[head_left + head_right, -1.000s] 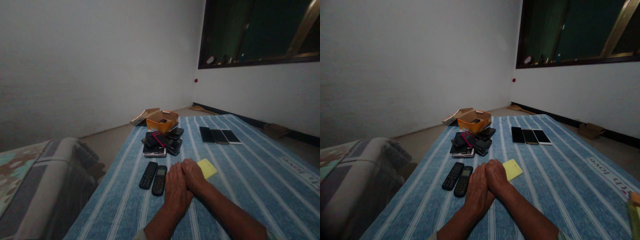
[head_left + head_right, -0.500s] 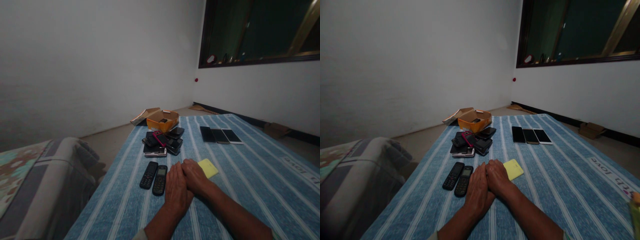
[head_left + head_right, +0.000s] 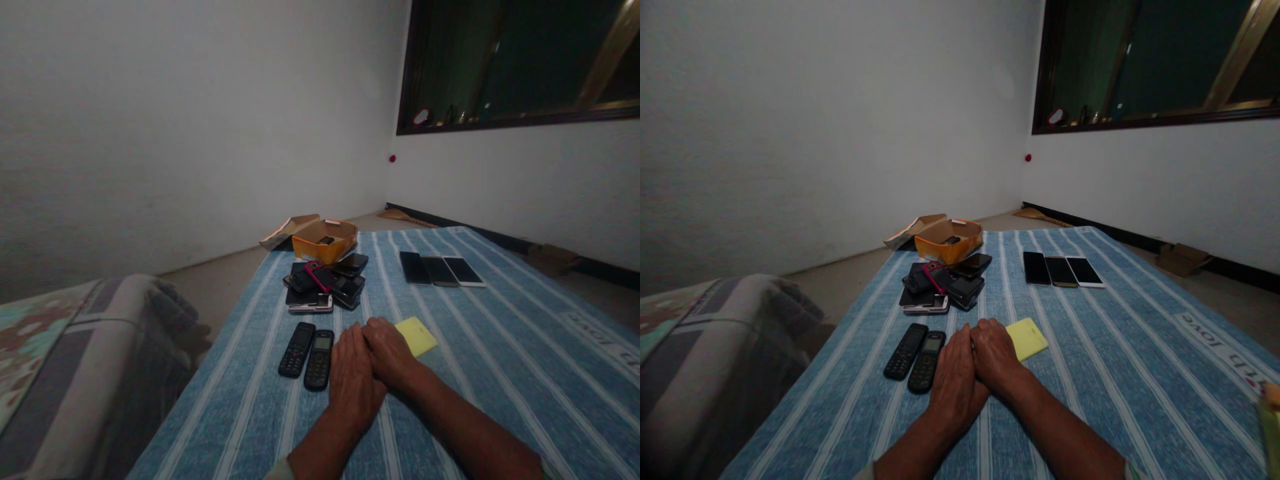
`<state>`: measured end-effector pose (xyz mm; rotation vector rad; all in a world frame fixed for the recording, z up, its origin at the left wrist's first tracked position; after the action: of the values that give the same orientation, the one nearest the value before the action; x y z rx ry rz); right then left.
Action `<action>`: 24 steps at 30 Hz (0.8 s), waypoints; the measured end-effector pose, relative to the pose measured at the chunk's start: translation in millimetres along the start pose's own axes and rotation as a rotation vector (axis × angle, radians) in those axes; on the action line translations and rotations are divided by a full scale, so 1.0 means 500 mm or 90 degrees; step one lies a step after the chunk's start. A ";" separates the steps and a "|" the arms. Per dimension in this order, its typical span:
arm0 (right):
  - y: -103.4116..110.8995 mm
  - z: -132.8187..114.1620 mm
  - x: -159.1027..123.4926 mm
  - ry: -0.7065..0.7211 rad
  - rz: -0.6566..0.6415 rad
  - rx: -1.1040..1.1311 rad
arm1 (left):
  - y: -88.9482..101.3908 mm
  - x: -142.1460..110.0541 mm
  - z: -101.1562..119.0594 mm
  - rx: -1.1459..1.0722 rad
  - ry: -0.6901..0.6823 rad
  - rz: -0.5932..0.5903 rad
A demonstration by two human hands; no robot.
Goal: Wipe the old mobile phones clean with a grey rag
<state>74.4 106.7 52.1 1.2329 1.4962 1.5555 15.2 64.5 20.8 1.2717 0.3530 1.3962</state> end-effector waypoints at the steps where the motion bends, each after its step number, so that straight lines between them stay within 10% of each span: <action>1: 0.000 0.002 0.000 -0.005 0.005 -0.002 | 0.000 0.000 0.001 -0.001 -0.004 0.004; 15: 0.006 0.050 0.012 -0.094 0.043 0.031 | 0.006 0.005 -0.002 -0.001 -0.020 0.025; 24: 0.001 0.005 0.002 0.021 -0.005 -0.021 | 0.004 0.006 0.001 0.013 0.000 0.049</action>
<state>76.3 108.6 52.6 1.1862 1.4883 1.5970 15.4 66.3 23.9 1.3140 0.3216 1.4602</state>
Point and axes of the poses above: each hand's wrist, its own x-axis towards the middle knuckle, its own y-axis out of the back of the hand, z = x × y, the point moved 9 cm from there along x, towards the middle knuckle, and after that the axes turned 8 degrees about -x, right-handed, at the moved point
